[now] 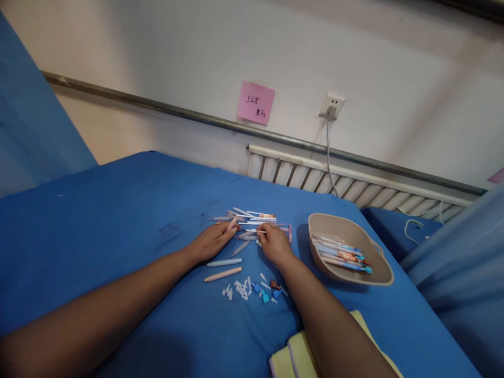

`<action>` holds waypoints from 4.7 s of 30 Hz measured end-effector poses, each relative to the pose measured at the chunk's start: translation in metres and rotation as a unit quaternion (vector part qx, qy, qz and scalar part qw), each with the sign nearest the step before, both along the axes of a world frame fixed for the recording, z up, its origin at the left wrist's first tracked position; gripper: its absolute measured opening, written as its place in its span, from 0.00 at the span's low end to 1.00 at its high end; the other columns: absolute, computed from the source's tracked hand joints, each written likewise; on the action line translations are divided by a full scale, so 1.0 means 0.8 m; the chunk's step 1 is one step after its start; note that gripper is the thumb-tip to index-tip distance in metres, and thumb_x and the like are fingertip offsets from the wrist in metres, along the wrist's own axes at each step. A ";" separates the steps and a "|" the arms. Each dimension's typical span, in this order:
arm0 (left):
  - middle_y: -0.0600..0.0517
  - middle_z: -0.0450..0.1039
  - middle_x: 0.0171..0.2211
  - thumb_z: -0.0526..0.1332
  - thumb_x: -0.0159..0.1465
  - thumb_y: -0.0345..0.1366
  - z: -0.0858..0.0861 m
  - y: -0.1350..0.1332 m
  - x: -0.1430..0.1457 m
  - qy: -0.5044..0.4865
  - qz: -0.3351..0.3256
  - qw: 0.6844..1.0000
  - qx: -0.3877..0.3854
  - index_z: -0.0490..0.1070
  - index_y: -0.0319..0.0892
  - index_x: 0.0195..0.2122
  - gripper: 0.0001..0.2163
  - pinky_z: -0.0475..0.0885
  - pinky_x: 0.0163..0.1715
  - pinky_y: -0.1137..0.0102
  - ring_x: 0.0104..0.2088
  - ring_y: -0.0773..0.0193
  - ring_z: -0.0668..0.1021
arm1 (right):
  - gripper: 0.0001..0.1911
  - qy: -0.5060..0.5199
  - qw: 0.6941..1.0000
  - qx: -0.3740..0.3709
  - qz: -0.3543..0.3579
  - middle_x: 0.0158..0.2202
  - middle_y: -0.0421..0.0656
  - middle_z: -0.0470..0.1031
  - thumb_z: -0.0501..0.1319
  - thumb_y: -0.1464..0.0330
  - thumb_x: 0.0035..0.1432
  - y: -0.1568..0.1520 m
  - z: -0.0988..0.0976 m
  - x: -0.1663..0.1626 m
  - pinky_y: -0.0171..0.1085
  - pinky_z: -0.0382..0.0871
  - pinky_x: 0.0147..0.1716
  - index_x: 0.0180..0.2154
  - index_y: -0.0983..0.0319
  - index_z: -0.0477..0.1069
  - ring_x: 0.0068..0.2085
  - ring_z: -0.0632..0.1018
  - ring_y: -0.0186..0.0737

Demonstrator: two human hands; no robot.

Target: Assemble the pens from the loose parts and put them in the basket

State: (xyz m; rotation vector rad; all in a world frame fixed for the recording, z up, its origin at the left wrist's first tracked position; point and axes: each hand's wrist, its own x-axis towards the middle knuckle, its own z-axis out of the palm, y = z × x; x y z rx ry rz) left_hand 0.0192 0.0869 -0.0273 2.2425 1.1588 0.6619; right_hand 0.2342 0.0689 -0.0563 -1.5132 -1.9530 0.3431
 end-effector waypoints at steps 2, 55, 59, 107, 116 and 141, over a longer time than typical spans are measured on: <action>0.49 0.76 0.39 0.46 0.65 0.47 0.000 0.000 0.000 -0.006 0.000 1.000 -0.003 0.72 0.44 0.43 0.19 0.66 0.42 0.67 0.42 0.57 0.75 | 0.07 -0.023 1.000 0.004 0.001 0.34 0.44 0.75 0.55 0.69 0.58 -0.001 0.002 -0.001 0.35 0.62 0.36 0.36 0.61 0.71 0.36 0.73 0.40; 0.54 0.68 0.26 0.44 0.67 0.45 0.044 -0.059 0.007 0.011 -0.026 0.997 0.068 0.68 0.42 0.33 0.18 0.62 0.30 0.71 0.28 0.63 0.70 | 0.14 0.364 0.929 -0.071 -0.008 0.20 0.36 0.64 0.61 0.57 0.49 -0.100 0.048 0.012 0.32 0.60 0.24 0.29 0.62 0.71 0.23 0.66 0.32; 0.53 0.69 0.27 0.44 0.66 0.45 0.044 -0.057 0.009 0.021 -0.033 0.997 0.069 0.67 0.41 0.32 0.17 0.63 0.30 0.70 0.28 0.63 0.70 | 0.14 0.352 0.934 -0.064 -0.007 0.21 0.36 0.66 0.61 0.57 0.50 -0.098 0.043 0.015 0.31 0.61 0.25 0.30 0.62 0.72 0.24 0.66 0.31; 0.52 0.72 0.28 0.54 0.63 0.47 0.037 -0.095 0.039 -0.131 -0.188 0.924 -0.307 0.66 0.39 0.34 0.14 0.64 0.21 0.78 0.26 0.70 0.74 | 0.41 0.535 0.818 -0.132 0.165 0.57 0.50 0.64 0.32 0.40 0.54 -0.128 0.081 -0.017 0.48 0.63 0.51 0.53 0.58 0.63 0.57 0.66 0.48; 0.51 0.73 0.30 0.60 0.60 0.44 0.021 -0.075 0.034 -0.248 -0.150 0.887 -0.361 0.68 0.37 0.34 0.13 0.67 0.25 0.76 0.25 0.72 0.72 | 0.33 0.554 0.825 -0.095 0.053 0.51 0.51 0.70 0.38 0.45 0.59 -0.112 0.068 0.007 0.41 0.68 0.43 0.48 0.61 0.65 0.50 0.72 0.44; 0.48 0.75 0.31 0.60 0.62 0.34 0.027 -0.049 0.017 -0.417 -0.022 0.801 -0.429 0.72 0.36 0.37 0.07 0.73 0.29 0.75 0.27 0.69 0.77 | 0.04 -0.144 0.983 -0.091 -0.062 0.28 0.40 0.75 0.61 0.67 0.51 -0.108 0.043 0.039 0.34 0.55 0.26 0.33 0.59 0.71 0.29 0.73 0.37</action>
